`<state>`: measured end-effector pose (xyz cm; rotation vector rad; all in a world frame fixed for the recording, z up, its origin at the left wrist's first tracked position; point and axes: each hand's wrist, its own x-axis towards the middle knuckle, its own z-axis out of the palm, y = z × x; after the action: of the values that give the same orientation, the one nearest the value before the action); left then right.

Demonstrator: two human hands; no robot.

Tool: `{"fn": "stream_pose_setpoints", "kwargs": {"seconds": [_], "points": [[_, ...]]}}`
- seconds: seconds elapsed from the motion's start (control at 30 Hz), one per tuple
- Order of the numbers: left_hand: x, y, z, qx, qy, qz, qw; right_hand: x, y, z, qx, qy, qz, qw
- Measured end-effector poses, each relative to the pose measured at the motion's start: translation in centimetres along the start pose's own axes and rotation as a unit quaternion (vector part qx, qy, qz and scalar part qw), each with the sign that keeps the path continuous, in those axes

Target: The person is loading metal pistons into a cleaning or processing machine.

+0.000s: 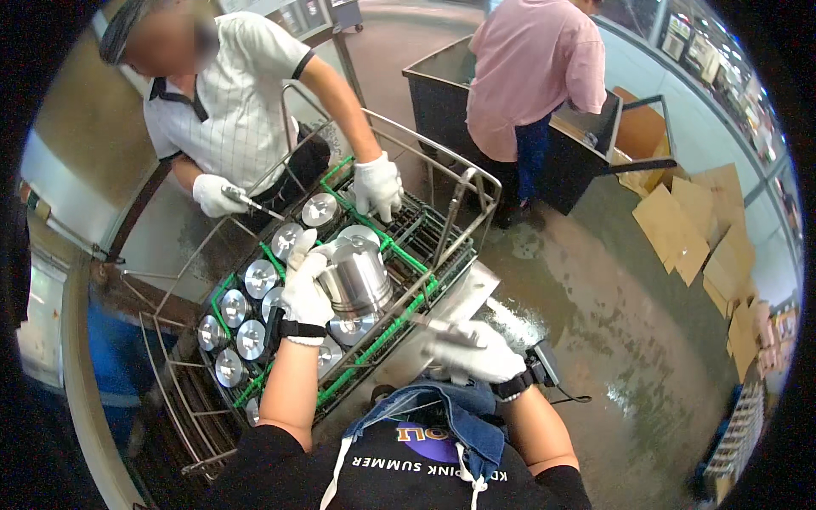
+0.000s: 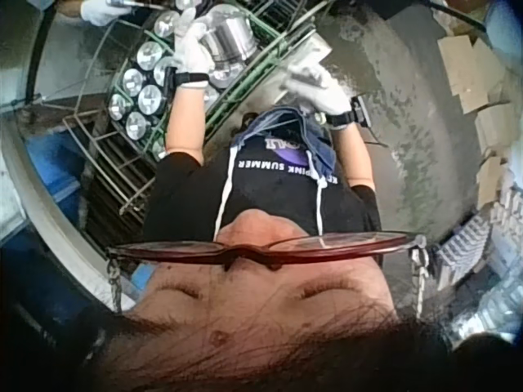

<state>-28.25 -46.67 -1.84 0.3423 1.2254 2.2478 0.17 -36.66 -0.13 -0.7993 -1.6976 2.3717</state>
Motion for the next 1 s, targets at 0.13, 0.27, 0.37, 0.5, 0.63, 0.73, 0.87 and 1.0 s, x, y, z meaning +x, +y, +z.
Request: {"fn": "stream_pose_setpoints", "kwargs": {"seconds": [0.13,0.27,0.37,0.5,0.63,0.73,0.87,1.0], "points": [[0.9,-2.1,1.1,0.010,-0.088,-0.032,0.996,-2.1,1.0,-1.5,0.119,0.065,0.007,0.991],[3.5,-5.4,3.0,0.052,-0.177,-0.071,0.980,-3.5,2.9,-3.5,0.163,0.098,-0.008,0.982],[5.1,-9.5,5.4,0.011,-0.180,-0.116,0.977,-4.1,3.3,-4.4,0.107,0.184,-0.003,0.977],[5.1,-13.2,4.4,0.076,-0.178,-0.180,0.964,-2.7,4.3,-6.1,-0.219,0.228,-0.056,0.947],[5.1,-14.2,1.8,0.100,-0.147,-0.208,0.962,-0.7,4.1,-5.6,-0.196,0.245,-0.016,0.949],[5.5,-14.3,1.1,0.213,-0.165,-0.172,0.948,1.3,5.4,-6.2,-0.257,0.190,-0.052,0.946],[7.7,-11.8,-1.2,0.420,-0.152,-0.137,0.884,1.9,3.0,-6.0,-0.275,0.226,0.049,0.933],[5.9,-6.3,-5.4,0.598,-0.274,0.036,0.753,1.6,4.9,-6.1,-0.338,0.184,-0.094,0.918]]}}
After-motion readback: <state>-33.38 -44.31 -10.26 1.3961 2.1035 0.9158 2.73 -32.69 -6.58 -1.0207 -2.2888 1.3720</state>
